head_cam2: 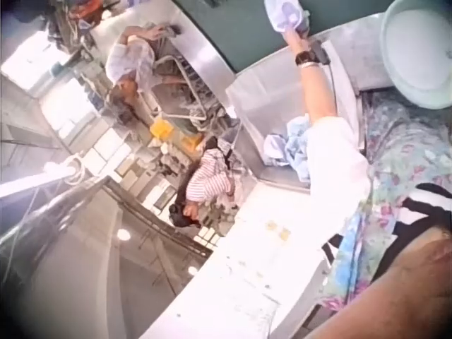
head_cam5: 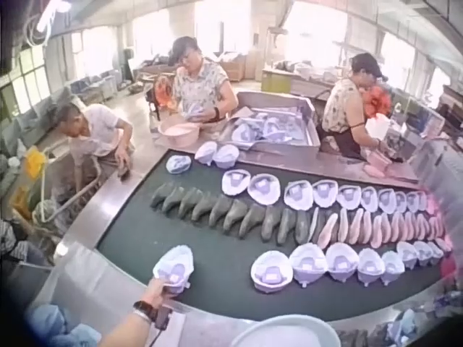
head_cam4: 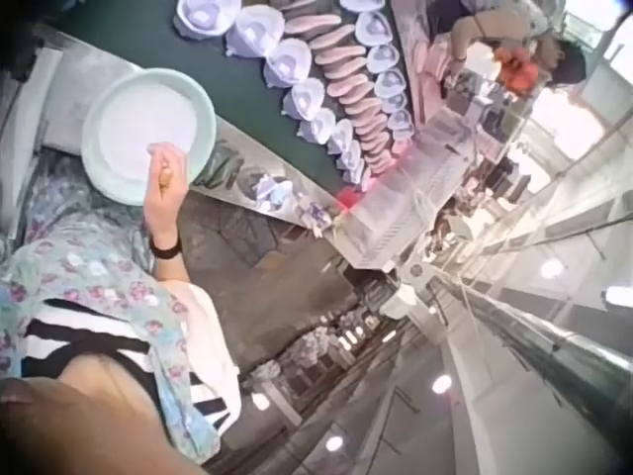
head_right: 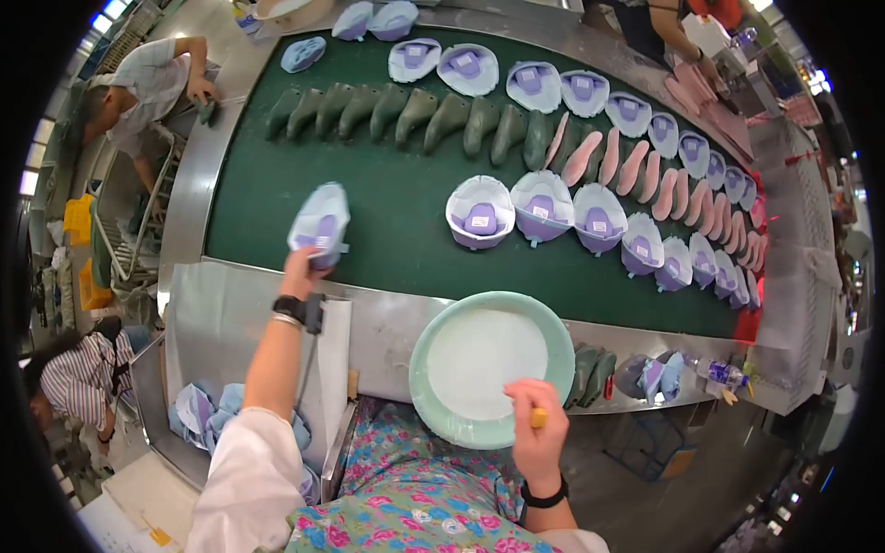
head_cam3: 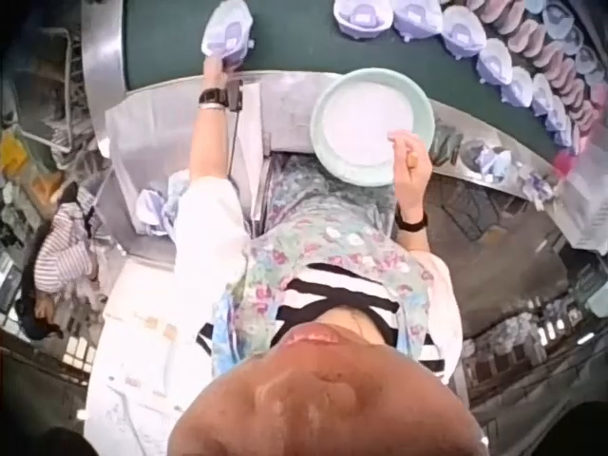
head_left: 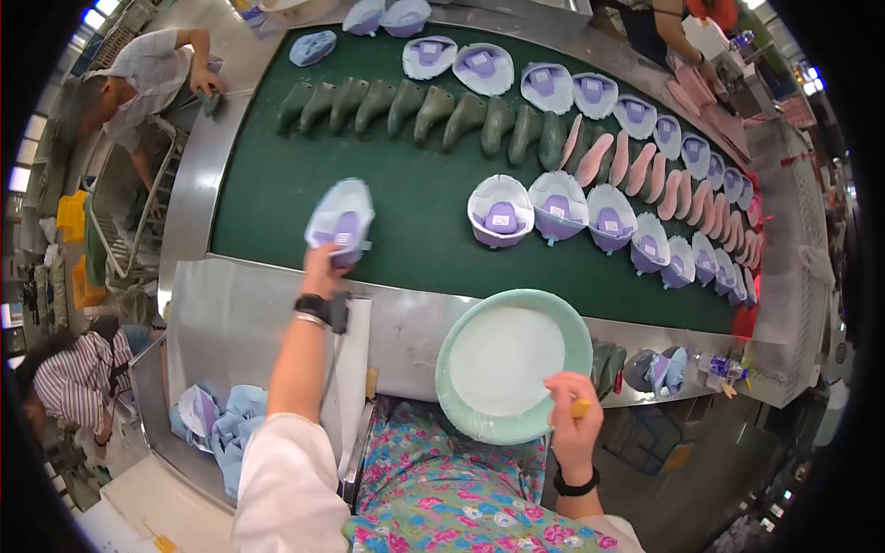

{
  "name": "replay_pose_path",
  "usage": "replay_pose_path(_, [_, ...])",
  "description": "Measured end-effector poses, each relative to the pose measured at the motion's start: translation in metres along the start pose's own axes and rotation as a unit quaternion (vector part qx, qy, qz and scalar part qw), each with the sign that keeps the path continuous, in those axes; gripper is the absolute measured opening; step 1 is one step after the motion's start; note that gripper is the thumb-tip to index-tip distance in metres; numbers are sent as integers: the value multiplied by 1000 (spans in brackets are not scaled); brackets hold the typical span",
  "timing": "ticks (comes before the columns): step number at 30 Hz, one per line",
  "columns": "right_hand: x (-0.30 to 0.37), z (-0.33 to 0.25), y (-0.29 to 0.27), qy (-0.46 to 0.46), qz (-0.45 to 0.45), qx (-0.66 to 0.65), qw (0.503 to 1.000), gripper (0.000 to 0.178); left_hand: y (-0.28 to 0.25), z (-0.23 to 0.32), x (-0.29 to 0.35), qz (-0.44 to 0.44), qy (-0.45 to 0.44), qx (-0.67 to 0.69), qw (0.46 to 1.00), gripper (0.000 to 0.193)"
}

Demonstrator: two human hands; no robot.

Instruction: Applying white adhesive liquid with a brush to the interior and edges of purple shoe components on a production line.

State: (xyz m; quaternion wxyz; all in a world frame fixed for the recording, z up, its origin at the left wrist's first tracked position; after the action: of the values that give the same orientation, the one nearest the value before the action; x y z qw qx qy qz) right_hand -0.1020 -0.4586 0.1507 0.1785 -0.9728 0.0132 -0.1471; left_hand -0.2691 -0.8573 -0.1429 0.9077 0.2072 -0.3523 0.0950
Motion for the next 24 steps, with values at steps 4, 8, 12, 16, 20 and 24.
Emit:
replay_pose_path(4, [-19, -66, 52, -222, -77, 173, 956, 26, 114, -14, 94, -59, 71, -33, 995, 52])
replay_pose_path(8, [-24, -84, 88, -249, -89, 255, 930, 31, 158, -6, 200, -38, 220, -134, 966, 49])
replay_pose_path(12, [-18, -70, 80, -278, -129, 240, 921, 31, 178, 28, 283, -208, 190, 28, 959, 45])
replay_pose_path(16, [-28, -77, 27, 4, -183, -173, 968, 12, 132, 80, 302, -264, 232, 6, 936, 32])
replay_pose_path(20, [-13, -101, 18, -3, -192, -180, 965, 12, 156, 78, 312, -289, 162, -60, 942, 42])
replay_pose_path(24, [31, -86, 61, -132, -307, 16, 942, 22, 194, 42, 332, -370, 237, -243, 865, 63])
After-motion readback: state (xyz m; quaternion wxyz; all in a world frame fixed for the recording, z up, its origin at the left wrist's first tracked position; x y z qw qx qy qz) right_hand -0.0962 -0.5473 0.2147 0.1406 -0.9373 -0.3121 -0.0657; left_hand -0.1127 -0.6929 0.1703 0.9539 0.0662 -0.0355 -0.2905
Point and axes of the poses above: each hand's wrist, its own x-axis away from the middle knuckle, its own y-axis out of the palm, z = x × y, the point moved 6 cm from there along -x, towards the middle knuckle, and after that the axes turned 11 degrees about -z, right-handed, at the moved point
